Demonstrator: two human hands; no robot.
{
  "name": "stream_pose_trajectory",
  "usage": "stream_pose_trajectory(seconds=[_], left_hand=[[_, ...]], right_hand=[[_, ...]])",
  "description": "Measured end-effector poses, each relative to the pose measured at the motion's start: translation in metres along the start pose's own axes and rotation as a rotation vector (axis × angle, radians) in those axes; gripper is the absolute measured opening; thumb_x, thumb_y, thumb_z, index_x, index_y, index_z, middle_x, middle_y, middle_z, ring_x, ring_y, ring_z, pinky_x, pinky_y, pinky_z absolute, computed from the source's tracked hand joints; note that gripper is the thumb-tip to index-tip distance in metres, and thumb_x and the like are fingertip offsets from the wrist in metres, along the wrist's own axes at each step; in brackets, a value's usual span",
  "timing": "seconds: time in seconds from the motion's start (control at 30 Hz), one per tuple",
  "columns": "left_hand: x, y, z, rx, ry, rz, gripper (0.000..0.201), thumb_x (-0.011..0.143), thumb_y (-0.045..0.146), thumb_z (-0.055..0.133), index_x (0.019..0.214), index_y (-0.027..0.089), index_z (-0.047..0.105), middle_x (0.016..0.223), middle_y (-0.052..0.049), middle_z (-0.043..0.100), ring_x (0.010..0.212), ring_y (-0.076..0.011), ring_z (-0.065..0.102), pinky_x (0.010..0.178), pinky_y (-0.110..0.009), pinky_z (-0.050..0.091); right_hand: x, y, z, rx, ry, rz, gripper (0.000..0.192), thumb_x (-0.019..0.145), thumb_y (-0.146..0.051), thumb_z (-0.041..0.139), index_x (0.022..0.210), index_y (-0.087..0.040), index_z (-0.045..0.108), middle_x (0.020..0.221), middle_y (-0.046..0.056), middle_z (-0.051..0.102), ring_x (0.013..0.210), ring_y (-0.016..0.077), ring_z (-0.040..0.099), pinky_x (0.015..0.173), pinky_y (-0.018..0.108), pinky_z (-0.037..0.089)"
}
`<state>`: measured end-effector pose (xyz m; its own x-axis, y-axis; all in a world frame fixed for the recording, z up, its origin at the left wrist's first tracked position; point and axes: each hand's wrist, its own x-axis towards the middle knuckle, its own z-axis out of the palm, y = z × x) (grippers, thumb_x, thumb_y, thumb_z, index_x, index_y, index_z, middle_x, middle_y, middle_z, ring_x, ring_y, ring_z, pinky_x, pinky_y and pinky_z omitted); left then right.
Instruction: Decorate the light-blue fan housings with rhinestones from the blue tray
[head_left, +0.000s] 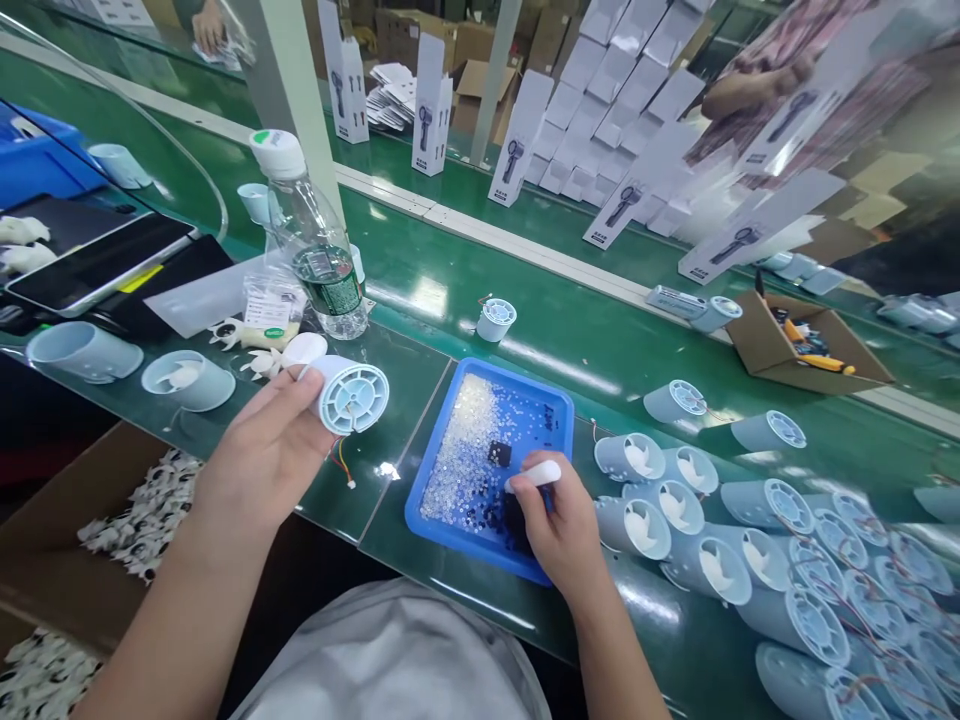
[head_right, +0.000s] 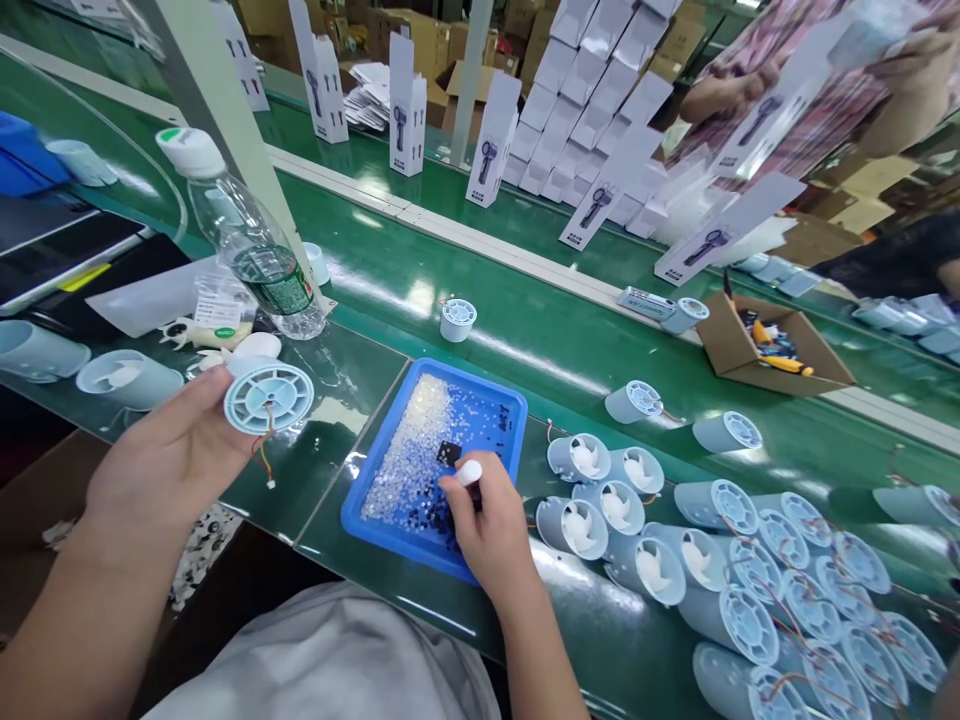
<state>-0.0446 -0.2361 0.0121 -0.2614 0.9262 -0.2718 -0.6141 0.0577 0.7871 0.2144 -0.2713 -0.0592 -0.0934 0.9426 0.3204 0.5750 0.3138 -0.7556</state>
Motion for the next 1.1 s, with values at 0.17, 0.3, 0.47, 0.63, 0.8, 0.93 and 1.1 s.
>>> stream_pose_trajectory(seconds=[0.17, 0.3, 0.47, 0.63, 0.8, 0.93, 1.1], left_hand=[[-0.002, -0.001, -0.002, 0.027, -0.021, -0.017, 0.008, 0.076, 0.021, 0.071, 0.083, 0.018, 0.066, 0.087, -0.001, 0.069, 0.076, -0.0105, 0.065, 0.068, -0.017, 0.056], [-0.004, -0.006, -0.004, 0.079, -0.069, -0.028, 0.014, 0.076, 0.026, 0.073, 0.087, 0.018, 0.068, 0.084, -0.001, 0.069, 0.071, -0.0106, 0.063, 0.062, -0.017, 0.055], [-0.010, -0.017, 0.000, 0.105, -0.118, -0.063, 0.017, 0.079, 0.030, 0.070, 0.092, 0.020, 0.068, 0.087, -0.001, 0.069, 0.073, -0.0095, 0.063, 0.065, -0.017, 0.053], [-0.024, -0.029, 0.015, 0.147, -0.182, -0.087, 0.029, 0.082, 0.035, 0.066, 0.105, 0.018, 0.065, 0.094, -0.004, 0.067, 0.081, -0.0116, 0.063, 0.072, -0.021, 0.053], [-0.036, -0.036, 0.021, 0.207, -0.234, -0.086, 0.022, 0.084, 0.037, 0.064, 0.096, 0.018, 0.060, 0.088, -0.001, 0.064, 0.077, -0.0087, 0.059, 0.071, -0.020, 0.050], [-0.041, -0.039, 0.019, 0.236, -0.258, -0.080, 0.021, 0.083, 0.036, 0.065, 0.091, 0.019, 0.056, 0.082, 0.001, 0.061, 0.073, -0.0075, 0.056, 0.068, -0.019, 0.048], [-0.038, -0.034, 0.025, 0.267, -0.233, -0.101, 0.025, 0.080, 0.039, 0.068, 0.090, 0.019, 0.057, 0.076, 0.002, 0.059, 0.066, -0.0072, 0.054, 0.060, -0.018, 0.046]], right_hand=[[0.007, 0.001, 0.002, 0.007, 0.207, -0.034, 0.005, 0.091, -0.027, 0.052, 0.094, -0.022, 0.053, 0.083, 0.002, 0.061, 0.074, 0.0169, 0.060, 0.067, 0.029, 0.048], [0.018, 0.001, 0.006, -0.013, 0.192, 0.036, 0.008, 0.090, -0.030, 0.053, 0.092, -0.022, 0.054, 0.080, 0.002, 0.061, 0.072, 0.0173, 0.059, 0.066, 0.031, 0.048], [0.015, -0.030, 0.007, 0.226, 0.319, 0.143, 0.012, 0.091, -0.032, 0.054, 0.097, -0.022, 0.054, 0.093, 0.005, 0.058, 0.076, 0.0166, 0.062, 0.066, 0.032, 0.054], [-0.001, -0.073, 0.003, 0.578, 0.408, 0.038, 0.017, 0.090, -0.020, 0.057, 0.106, -0.025, 0.052, 0.103, 0.005, 0.059, 0.090, 0.0173, 0.066, 0.073, 0.034, 0.061], [-0.006, -0.083, 0.005, 0.661, 0.318, 0.019, 0.018, 0.090, -0.013, 0.056, 0.105, -0.024, 0.055, 0.106, 0.005, 0.062, 0.088, 0.0173, 0.070, 0.073, 0.034, 0.063], [-0.006, -0.082, 0.007, 0.697, 0.308, 0.019, 0.016, 0.090, -0.015, 0.057, 0.103, -0.024, 0.055, 0.105, 0.005, 0.061, 0.082, 0.0167, 0.070, 0.070, 0.033, 0.063], [-0.004, -0.075, 0.009, 0.728, 0.280, 0.012, 0.017, 0.092, -0.017, 0.055, 0.105, -0.026, 0.052, 0.107, 0.005, 0.059, 0.081, 0.0152, 0.070, 0.071, 0.035, 0.062]])
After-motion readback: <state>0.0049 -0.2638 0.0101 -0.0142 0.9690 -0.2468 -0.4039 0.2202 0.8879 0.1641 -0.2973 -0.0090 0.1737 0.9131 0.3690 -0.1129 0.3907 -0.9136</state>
